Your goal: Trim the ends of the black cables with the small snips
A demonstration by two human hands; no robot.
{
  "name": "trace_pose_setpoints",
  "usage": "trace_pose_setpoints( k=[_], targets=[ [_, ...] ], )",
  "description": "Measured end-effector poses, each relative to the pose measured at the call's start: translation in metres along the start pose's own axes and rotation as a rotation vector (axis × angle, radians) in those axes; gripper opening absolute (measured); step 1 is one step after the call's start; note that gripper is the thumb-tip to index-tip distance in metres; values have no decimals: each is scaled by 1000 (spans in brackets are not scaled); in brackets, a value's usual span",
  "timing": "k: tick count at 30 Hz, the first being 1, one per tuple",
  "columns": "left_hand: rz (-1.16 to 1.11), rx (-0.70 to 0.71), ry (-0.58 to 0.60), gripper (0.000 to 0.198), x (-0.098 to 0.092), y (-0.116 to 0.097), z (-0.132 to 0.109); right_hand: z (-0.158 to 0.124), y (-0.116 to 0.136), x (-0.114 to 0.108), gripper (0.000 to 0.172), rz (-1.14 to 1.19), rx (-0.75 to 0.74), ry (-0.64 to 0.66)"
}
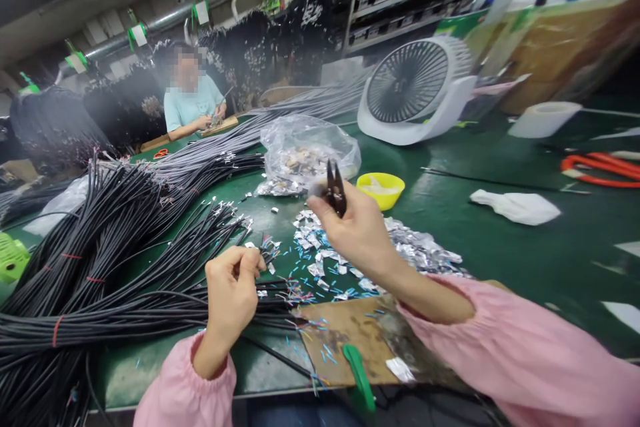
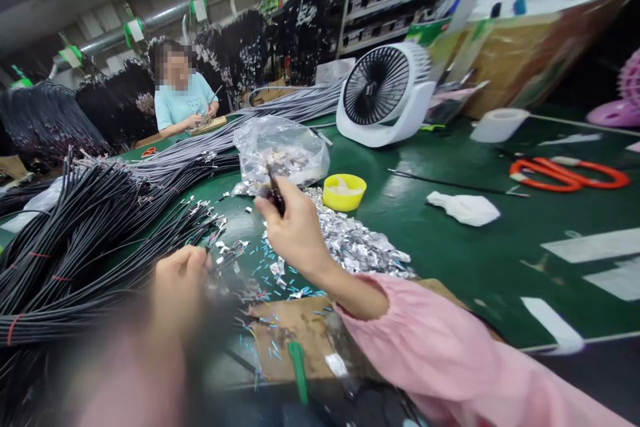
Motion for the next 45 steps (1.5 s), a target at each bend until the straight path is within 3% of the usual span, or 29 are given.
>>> trace_pose_setpoints(
  k=[1, 6, 9, 18, 23, 28, 36, 45],
  targets=[
    [-26, -21, -1, 33, 0, 1, 0, 0, -1, -1, 4, 2, 13, 2],
    [-76, -54, -19, 33, -1, 2, 3, -4, 10, 4, 16, 53, -66, 275],
    [-49, -31, -28, 31, -1, 0, 3, -7, 15, 5, 17, 90, -91, 342],
    [-12, -23, -6, 30, 1, -1, 0, -8, 17, 4, 16, 110, -99, 337],
    [-34, -38, 16, 33, 1, 2, 1, -8, 20, 5, 19, 131, -138, 429],
    [-85, -77, 56, 37, 0, 1, 2, -7, 17, 3, 18, 118, -118, 337],
    [-63, -80, 50, 35, 1, -2, 0, -8, 19, 2, 18, 82, -239, 325],
    [-24, -63, 30, 35, 4, 0, -1, -9, 18, 4, 15, 73, -119, 340]
  ],
)
Point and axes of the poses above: each hand's wrist, its own z-axis towards the middle knuckle, its own x-axis out of the palm, y = z × x, the point moved 2 cm from there along z, towards the middle knuckle, and after that the axes turned 4 degrees about -x, right-handed, at the moved point
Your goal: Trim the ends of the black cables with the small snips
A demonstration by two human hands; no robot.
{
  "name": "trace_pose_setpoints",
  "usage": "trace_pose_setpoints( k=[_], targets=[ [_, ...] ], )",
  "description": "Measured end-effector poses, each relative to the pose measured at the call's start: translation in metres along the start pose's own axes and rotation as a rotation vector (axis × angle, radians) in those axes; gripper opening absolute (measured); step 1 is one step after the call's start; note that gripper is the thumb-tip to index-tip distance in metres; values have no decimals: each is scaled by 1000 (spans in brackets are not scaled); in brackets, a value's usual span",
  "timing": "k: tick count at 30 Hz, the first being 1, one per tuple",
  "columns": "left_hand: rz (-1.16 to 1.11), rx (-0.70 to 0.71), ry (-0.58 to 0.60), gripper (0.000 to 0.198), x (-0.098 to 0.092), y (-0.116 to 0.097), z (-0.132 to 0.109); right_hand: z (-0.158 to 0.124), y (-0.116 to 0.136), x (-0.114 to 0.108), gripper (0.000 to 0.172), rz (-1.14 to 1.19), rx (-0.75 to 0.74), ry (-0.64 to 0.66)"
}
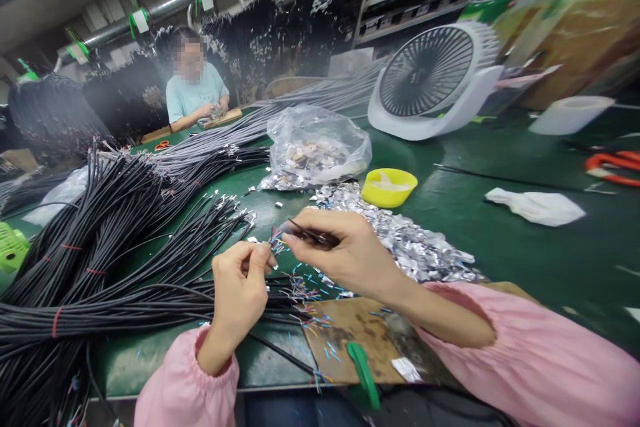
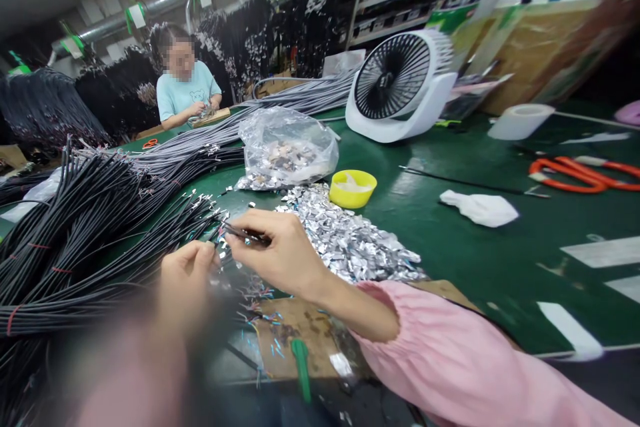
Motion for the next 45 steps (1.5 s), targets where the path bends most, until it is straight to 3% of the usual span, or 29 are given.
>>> trace_pose_setpoints(
  k=[20, 25, 30, 35, 39, 42, 45],
  targets=[
    [24, 12, -4, 32, 0, -1, -1, 0, 0, -1, 16, 49, 84, -6],
    [30, 36, 21, 36, 0, 0, 0, 1, -2, 1, 19, 68, 86, 61],
    [-88, -73, 109, 45, -2, 2, 3, 2, -7, 4, 12, 184, 242, 135],
    [-85, -71, 116, 43, 1, 2, 3, -3, -10, 6, 37, 416, 376, 71],
    [-55, -47, 66, 33, 5, 5, 4, -5, -13, 4, 26, 297, 332, -49],
    [-19, -84, 82, 37, 4, 11, 10, -3, -15, 2, 26, 250, 286, -62],
    [205, -129, 111, 42, -3, 21, 20, 1, -20, -3, 27, 202, 282, -144]
  ],
)
Point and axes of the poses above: each hand's wrist, its own z-axis towards the middle knuckle, its own x-axis out of the palm, y = z × x, the point moved 2 cm from there along z, towards the middle knuckle, and after that the axes turned 4 degrees about -x, right-handed, at the moved point
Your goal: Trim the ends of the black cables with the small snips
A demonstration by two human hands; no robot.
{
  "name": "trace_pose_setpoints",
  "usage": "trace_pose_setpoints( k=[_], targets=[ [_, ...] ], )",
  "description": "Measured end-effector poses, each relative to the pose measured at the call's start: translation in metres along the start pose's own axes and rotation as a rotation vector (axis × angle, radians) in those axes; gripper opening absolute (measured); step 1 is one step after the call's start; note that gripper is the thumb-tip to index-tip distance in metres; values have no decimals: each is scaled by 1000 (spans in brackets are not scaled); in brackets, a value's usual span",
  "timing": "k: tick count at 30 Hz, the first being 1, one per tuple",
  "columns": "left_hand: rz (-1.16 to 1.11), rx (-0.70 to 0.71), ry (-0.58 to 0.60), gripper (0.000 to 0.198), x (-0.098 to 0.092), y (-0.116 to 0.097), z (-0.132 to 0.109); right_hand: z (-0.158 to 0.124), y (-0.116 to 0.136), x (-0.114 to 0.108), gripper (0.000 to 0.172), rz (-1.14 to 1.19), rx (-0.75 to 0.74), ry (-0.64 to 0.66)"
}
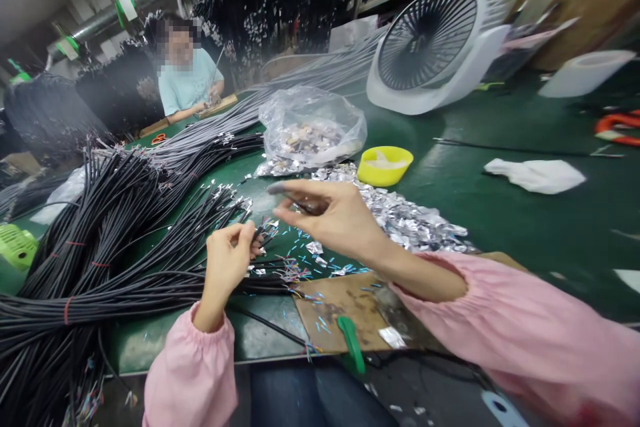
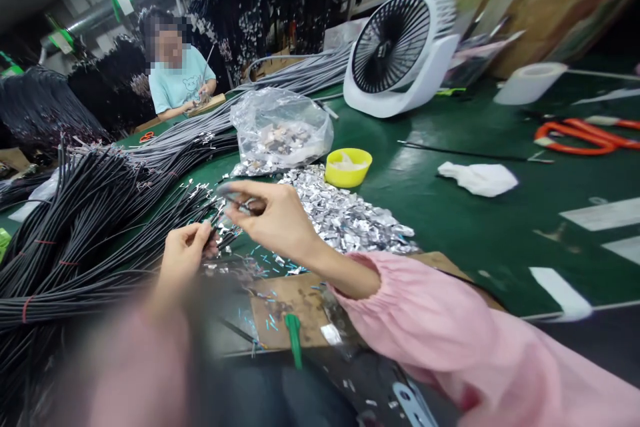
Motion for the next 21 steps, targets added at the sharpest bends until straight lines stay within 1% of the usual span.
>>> trace_pose_setpoints(
  k=[2, 3, 4, 7, 9, 11, 13, 15, 17, 18, 19, 21],
  targets=[
    [346, 23, -79, 31, -5, 7, 8, 3, -2, -3, 21, -28, -26, -94],
    [495, 23, -121, 21, -7, 11, 11, 4, -2, -5, 20, -40, -37, -120],
    [536, 13, -144, 15, -8, 16, 15, 5, -3, -5, 26, -46, -41, -122],
    [575, -13, -167, 16, -6, 30, 22, 5, -7, -4, 49, -58, -3, -37],
    [568, -14, -158, 9, -3, 36, 26, 4, -8, -3, 55, -100, -7, 28],
    [536, 4, -144, 8, -1, 37, 28, 4, -6, -2, 57, -190, -64, 87],
    [481, 42, -123, 11, 0, 32, 28, 4, -4, -1, 55, -259, -121, 136],
    [416, 97, -110, 12, 2, 21, 25, 4, -2, 0, 49, -285, -145, 167],
    [336, 175, -129, 18, 3, 8, 19, 4, 1, 1, 39, -311, -172, 152],
    [218, 254, -165, 22, 3, 0, 14, 4, 2, 1, 33, -328, -186, 127],
    [128, 314, -170, 26, 4, -6, 9, 4, 2, 1, 27, -339, -193, 95],
    [73, 380, -153, 32, 5, -13, 0, 4, 3, 2, 17, -319, -176, 55]
  ],
)
Point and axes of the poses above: each hand's wrist, its own z-axis towards the middle knuckle, its own x-axis out of the palm, y = z × x, the point moved 2 cm from there along z, towards the middle knuckle, and after that the axes turned 4 degrees about -x, right-handed, at the moved point
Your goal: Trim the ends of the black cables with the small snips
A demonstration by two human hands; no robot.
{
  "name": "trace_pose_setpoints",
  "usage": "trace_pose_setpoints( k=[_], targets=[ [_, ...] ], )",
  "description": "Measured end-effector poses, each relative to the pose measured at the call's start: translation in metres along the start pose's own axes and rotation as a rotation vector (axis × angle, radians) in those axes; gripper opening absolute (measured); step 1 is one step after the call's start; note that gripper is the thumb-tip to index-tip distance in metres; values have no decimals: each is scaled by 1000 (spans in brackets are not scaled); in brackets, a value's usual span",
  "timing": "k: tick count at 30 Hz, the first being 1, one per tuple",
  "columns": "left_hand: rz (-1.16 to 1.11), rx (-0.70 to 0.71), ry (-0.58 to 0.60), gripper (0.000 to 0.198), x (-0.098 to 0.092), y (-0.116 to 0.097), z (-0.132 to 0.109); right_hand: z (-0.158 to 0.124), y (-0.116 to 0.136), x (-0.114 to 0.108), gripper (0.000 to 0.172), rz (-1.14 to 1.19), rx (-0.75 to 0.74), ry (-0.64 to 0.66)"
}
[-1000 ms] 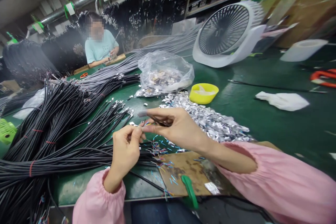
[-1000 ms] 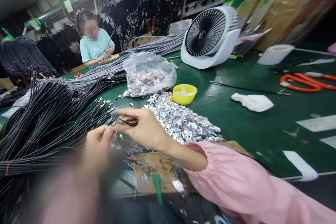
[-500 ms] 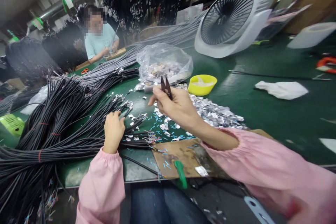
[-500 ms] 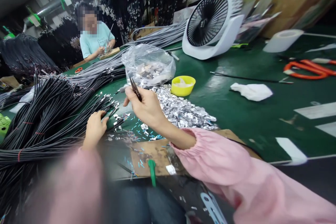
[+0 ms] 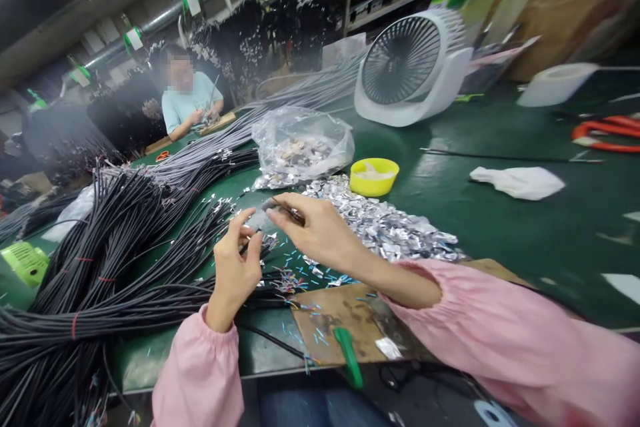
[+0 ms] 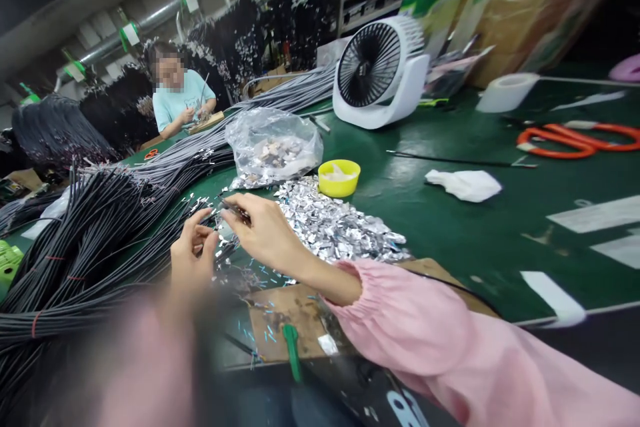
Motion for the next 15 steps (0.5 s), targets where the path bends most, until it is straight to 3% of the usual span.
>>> trace_pose_setpoints(
  k=[3, 6, 10, 15],
  targets=[
    [-14, 9, 31, 29, -2, -3, -6, -2, 1, 1, 13, 77, 46, 12],
    [-111, -67, -3, 20, -4, 0, -8, -4, 2, 1, 17, 103, 42, 34],
    [-256, -166, -45, 10, -5, -2, -11, -6, 6, 1, 20, 123, -30, 87],
    [-254, -167, -13, 15, -6, -9, -15, -8, 8, 2, 22, 114, -107, 116]
  ],
)
Point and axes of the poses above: each hand's wrist, its own z-axis towards the middle knuckle, its own x-axis out of the palm, y = z × x, the point moved 2 cm from there along z, towards the middle knuckle, and after that the axes turned 4 degrees about -x, right-handed, at the moved point
